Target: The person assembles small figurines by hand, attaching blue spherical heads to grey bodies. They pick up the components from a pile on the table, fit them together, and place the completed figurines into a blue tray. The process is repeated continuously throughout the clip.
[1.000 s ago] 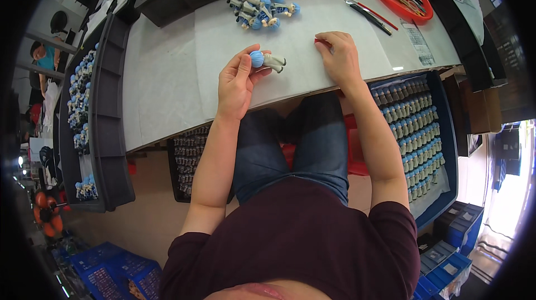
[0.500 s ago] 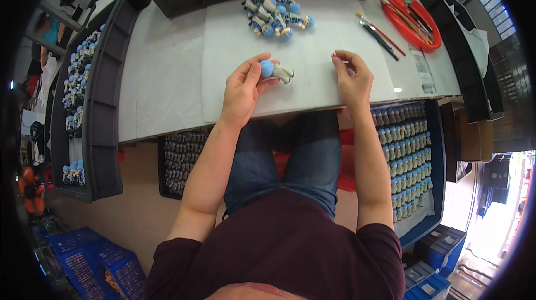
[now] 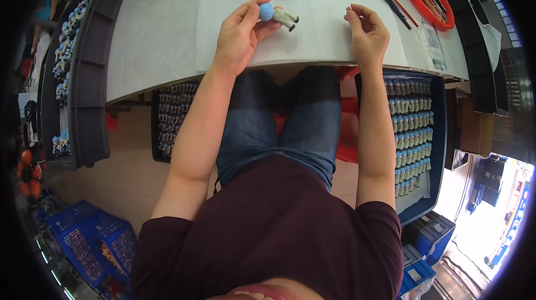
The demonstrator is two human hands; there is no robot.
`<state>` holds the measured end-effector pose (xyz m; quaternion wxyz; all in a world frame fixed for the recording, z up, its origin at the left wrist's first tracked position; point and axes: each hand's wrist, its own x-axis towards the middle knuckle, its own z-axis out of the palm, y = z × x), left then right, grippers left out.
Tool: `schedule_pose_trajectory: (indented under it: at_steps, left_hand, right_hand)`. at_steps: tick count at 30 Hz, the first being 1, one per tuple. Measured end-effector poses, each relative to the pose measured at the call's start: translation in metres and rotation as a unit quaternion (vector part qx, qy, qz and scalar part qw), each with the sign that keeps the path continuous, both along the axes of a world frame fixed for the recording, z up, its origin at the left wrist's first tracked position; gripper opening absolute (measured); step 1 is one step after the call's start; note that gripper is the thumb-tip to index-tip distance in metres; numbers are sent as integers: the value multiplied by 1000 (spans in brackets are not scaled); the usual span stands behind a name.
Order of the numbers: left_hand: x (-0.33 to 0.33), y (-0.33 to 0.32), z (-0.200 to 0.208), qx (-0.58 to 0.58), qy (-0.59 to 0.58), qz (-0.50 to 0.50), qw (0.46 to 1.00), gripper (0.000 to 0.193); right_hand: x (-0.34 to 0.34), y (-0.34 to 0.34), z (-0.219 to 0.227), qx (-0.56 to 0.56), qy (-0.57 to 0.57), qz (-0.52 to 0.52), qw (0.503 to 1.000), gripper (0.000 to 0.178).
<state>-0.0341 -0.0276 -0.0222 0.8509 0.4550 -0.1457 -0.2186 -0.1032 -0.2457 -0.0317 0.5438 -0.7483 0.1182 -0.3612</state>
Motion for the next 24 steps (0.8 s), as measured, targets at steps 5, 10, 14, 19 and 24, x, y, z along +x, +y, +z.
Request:
schedule_pose_trajectory:
  at_steps: [5, 10, 14, 19, 24]
  left_hand:
    - [0, -6, -6, -28, -18, 14, 999, 27]
    - [8, -19, -23, -22, -26, 23, 999, 24]
    - [1, -3, -11, 1, -37, 5, 999, 28]
    - [-8, 5, -1, 28, -25, -2, 999, 29]
    - [-3, -5, 2, 4, 10, -26, 1000, 31]
  right_hand:
    - [-2, -12, -9, -11, -1, -3, 1000, 18]
    - [3, -28, -26, -35, 4, -11, 999, 17]
    - [-1, -10, -11, -65, 33, -18, 997, 19]
    - [-3, -13, -14, -22, 48, -41, 998, 20]
    - [-6, -8, 7, 59, -14, -31, 998, 16]
